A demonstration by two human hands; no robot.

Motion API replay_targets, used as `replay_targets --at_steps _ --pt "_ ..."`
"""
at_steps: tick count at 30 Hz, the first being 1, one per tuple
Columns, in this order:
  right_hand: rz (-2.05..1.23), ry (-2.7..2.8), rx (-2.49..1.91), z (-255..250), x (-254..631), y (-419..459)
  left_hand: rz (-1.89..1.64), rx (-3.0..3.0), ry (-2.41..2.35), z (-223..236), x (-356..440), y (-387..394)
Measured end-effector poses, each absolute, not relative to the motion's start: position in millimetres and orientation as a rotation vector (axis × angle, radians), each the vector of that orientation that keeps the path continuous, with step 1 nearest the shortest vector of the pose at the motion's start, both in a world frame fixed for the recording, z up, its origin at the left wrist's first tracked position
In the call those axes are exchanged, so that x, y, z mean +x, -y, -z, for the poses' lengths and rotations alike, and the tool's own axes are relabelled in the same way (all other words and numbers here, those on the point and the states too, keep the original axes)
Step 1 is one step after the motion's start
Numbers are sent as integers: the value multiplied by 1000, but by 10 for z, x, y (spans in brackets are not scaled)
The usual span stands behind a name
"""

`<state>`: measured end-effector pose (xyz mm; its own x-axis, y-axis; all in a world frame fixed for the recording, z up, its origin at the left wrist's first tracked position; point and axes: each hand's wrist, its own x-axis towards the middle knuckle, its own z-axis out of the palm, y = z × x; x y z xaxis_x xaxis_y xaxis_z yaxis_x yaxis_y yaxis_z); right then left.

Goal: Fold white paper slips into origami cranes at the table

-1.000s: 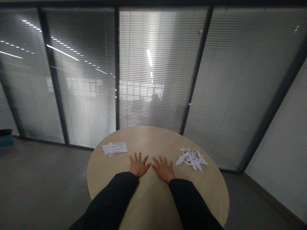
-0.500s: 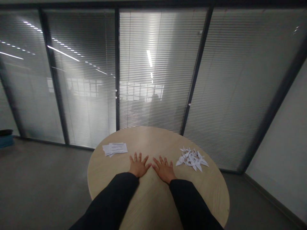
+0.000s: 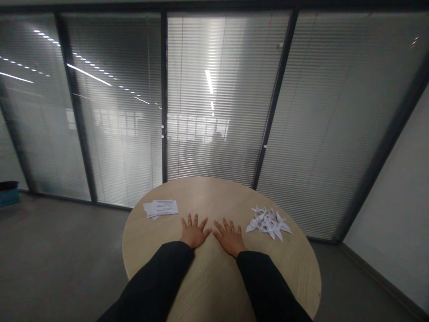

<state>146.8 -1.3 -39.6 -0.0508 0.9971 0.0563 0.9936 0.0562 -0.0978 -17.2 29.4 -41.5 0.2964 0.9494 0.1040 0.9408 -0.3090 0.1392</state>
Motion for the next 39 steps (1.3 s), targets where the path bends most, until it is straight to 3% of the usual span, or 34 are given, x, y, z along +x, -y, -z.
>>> replay_targets --at_steps 39 --pt "-18 2196 -2074 428 1475 -4 -248 2481 -1826 398 -168 -280"
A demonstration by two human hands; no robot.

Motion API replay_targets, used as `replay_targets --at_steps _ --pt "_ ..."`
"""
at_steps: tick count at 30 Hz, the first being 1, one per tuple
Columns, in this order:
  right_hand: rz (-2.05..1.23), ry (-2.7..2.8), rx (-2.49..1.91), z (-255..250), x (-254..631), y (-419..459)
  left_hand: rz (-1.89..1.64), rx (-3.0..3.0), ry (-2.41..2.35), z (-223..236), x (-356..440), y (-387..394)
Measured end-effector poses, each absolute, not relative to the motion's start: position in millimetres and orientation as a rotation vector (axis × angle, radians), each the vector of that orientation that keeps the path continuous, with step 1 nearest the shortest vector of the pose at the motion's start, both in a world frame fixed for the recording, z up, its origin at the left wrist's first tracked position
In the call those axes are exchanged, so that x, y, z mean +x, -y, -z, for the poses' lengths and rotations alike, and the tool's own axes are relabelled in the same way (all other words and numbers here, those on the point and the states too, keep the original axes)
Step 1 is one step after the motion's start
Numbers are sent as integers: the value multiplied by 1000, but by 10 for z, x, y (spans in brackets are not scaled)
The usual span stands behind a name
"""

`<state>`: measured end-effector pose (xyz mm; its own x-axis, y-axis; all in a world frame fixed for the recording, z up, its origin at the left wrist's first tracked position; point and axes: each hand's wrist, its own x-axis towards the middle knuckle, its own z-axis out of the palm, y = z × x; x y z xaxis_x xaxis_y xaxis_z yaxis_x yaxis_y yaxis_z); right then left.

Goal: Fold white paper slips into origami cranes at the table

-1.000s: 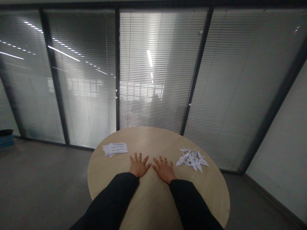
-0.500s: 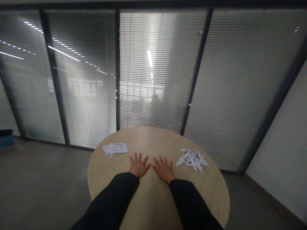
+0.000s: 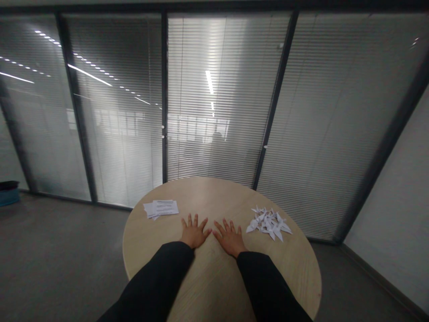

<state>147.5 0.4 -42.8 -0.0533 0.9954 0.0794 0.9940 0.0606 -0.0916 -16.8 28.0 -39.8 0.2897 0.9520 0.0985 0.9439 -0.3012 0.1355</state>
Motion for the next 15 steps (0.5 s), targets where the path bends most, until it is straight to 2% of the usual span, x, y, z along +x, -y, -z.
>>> replay_targets --at_steps 15 --pt "14 2189 -2063 433 1471 -3 -264 2482 -1824 429 -173 -307"
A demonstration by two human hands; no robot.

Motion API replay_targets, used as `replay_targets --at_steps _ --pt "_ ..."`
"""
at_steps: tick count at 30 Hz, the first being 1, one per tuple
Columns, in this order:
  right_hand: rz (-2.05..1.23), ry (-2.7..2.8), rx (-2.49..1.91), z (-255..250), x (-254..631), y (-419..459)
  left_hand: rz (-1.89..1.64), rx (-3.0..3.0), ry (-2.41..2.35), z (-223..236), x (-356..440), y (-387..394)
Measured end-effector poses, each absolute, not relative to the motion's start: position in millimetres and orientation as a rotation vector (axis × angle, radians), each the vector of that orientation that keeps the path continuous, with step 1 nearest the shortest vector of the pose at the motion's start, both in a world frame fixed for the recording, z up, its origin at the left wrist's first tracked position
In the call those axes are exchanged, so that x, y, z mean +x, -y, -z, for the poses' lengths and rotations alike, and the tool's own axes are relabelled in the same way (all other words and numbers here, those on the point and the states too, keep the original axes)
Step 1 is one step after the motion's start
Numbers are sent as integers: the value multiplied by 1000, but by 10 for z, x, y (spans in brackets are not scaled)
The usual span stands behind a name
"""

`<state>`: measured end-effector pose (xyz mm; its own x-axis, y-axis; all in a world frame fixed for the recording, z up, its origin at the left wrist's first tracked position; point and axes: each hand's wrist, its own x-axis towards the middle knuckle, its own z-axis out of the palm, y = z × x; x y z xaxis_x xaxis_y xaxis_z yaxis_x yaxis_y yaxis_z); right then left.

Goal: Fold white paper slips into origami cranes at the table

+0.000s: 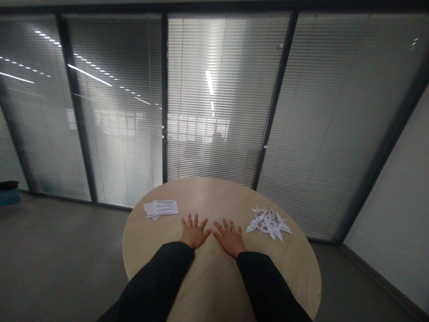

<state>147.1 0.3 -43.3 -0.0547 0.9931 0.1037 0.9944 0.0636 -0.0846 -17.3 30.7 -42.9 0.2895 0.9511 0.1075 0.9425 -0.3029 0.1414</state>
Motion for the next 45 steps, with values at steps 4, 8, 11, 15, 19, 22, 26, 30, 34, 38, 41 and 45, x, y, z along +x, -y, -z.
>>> replay_targets --at_steps 4,8,11,15,19,22,26,30,34,38,41,45 --pt "6 2193 -2062 444 1478 -9 -279 2489 -1817 439 -175 -313" --pt "6 2191 -2058 449 1484 -16 -287 2491 -1814 433 -176 -309" --pt "-11 2193 -2058 455 1485 -22 -277 2484 -1812 426 -175 -306" --pt "-14 2196 -2068 457 1481 -22 -276 2481 -1811 427 -171 -307" --pt "-6 2187 -2064 446 1476 -14 -285 2482 -1808 433 -170 -314" --pt "-23 2185 -2059 436 1475 -8 -282 2480 -1805 433 -170 -318" --pt "-29 2186 -2040 427 1476 -3 -291 2482 -1809 435 -171 -320" --pt "-61 2173 -2044 435 1483 -9 -317 2483 -1800 433 -174 -306" --pt "-28 2133 -1996 452 1487 -10 -385 2465 -1791 375 -177 -261" --pt "202 2053 -1807 428 1490 -13 -638 2505 -1805 252 -182 -220" --pt "375 1976 -1653 403 1512 -36 -865 2508 -1774 191 -200 -236" --pt "393 1923 -1533 411 1564 -69 -881 2426 -1708 196 -230 -295"
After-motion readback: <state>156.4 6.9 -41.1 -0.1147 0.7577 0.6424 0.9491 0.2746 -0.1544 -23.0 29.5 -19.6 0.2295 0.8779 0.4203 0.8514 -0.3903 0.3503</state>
